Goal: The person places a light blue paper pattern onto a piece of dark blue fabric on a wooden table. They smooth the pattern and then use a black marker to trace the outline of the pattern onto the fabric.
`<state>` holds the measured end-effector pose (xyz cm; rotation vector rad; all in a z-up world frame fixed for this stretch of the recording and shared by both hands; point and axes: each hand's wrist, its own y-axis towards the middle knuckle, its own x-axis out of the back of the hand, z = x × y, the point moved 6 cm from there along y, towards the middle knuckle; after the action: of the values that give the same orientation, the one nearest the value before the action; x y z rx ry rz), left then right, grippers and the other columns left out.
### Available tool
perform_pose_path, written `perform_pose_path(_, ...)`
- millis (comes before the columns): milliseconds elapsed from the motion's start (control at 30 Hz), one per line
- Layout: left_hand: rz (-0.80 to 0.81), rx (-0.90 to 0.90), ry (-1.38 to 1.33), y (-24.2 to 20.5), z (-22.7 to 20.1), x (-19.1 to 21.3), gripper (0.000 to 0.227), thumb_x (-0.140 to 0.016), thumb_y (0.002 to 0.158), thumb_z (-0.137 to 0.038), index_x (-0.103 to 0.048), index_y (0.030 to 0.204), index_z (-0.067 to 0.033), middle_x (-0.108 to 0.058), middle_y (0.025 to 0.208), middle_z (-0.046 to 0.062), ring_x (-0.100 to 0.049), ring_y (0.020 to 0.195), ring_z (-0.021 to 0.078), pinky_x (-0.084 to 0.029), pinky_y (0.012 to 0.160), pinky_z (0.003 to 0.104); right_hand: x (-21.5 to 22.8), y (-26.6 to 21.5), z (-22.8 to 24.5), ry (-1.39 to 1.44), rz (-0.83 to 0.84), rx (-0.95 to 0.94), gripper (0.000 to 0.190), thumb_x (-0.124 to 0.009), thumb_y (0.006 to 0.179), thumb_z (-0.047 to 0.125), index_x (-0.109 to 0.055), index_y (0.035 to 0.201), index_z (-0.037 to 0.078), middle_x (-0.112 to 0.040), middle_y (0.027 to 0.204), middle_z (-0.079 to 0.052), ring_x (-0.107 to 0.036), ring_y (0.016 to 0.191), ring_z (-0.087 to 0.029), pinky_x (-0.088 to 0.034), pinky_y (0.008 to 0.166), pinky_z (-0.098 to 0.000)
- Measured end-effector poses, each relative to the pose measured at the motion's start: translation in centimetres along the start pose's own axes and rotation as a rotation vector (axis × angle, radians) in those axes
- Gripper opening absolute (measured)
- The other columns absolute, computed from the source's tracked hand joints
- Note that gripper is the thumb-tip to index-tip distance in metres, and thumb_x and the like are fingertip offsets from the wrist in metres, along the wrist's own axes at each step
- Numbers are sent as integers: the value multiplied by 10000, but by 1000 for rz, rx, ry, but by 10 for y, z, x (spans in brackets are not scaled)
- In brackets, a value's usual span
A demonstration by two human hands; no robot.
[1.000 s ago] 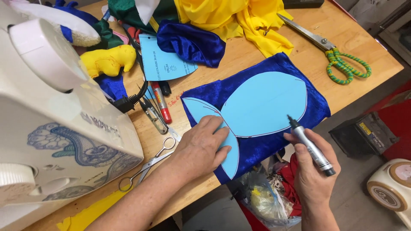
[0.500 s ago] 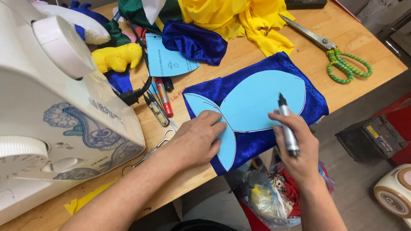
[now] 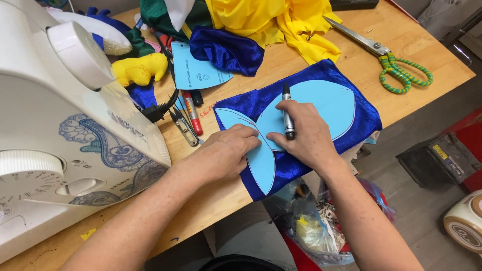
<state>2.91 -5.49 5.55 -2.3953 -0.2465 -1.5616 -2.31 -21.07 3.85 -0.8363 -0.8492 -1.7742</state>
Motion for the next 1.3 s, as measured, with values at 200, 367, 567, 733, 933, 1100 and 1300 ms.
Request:
perform_pose_path(200,-375,-151,270,-7,34,-43,173,-747,805,-74,-694,970,-82,-634,1071,86,-648,1055,275,-565,873,396,4,3,3,-9,61,-91,653,-879,734,258,-605,1325,206,-716,1178,-78,-609,1215,-278,-524,960,-494)
perform_pose_path(367,-503,-169,317,-34,20,-30,177,-731,874,-257,-658,790,-119,-520,858,22,-582,870,233,-520,817,389,3,3,1,-29,54,-72,655,-878,736,296,-605,1326,214,-716,1159,-74,-619,1198,-261,-543,934,-477)
perform_pose_path(567,-520,-156,313,-43,20,-40,274,-596,996,-372,-739,1006,-138,-543,896,53,-587,894,238,-489,862,419,4,3,3,-47,67,-74,641,-869,745,305,-611,1323,209,-722,1162,-80,-626,1198,-267,-550,929,-486)
perform_pose_path(733,-568,-138,297,-52,19,-37,362,-553,1024,-426,-732,1142,-134,-542,956,72,-570,926,259,-461,883,436,6,3,5,-56,54,-62,636,-872,740,317,-624,1316,207,-730,1154,-90,-637,1188,-272,-562,907,-483)
perform_pose_path(933,-581,-111,199,-50,19,-38,443,-516,1036,-464,-668,1318,-157,-552,999,93,-577,966,272,-458,899,425,6,4,7,-66,62,-70,630,-867,743,313,-631,1314,192,-735,1158,-104,-648,1181,-277,-569,902,-490)
perform_pose_path(1100,-555,-142,177,-43,15,-40,449,-531,1026,-444,-617,1321,-116,-589,1218,149,-585,1136,311,-447,938,439,7,5,8,-70,73,-69,629,-860,751,322,-626,1320,196,-732,1171,-109,-642,1192,-283,-580,895,-498)
perform_pose_path(1300,-644,-192,191,-34,17,-40,262,-611,969,-287,-603,1153,-102,-614,1162,130,-623,1132,315,-489,910,427,9,5,10,-97,72,-79,631,-867,738,346,-641,1308,200,-740,1163,-96,-658,1177,-265,-595,872,-488)
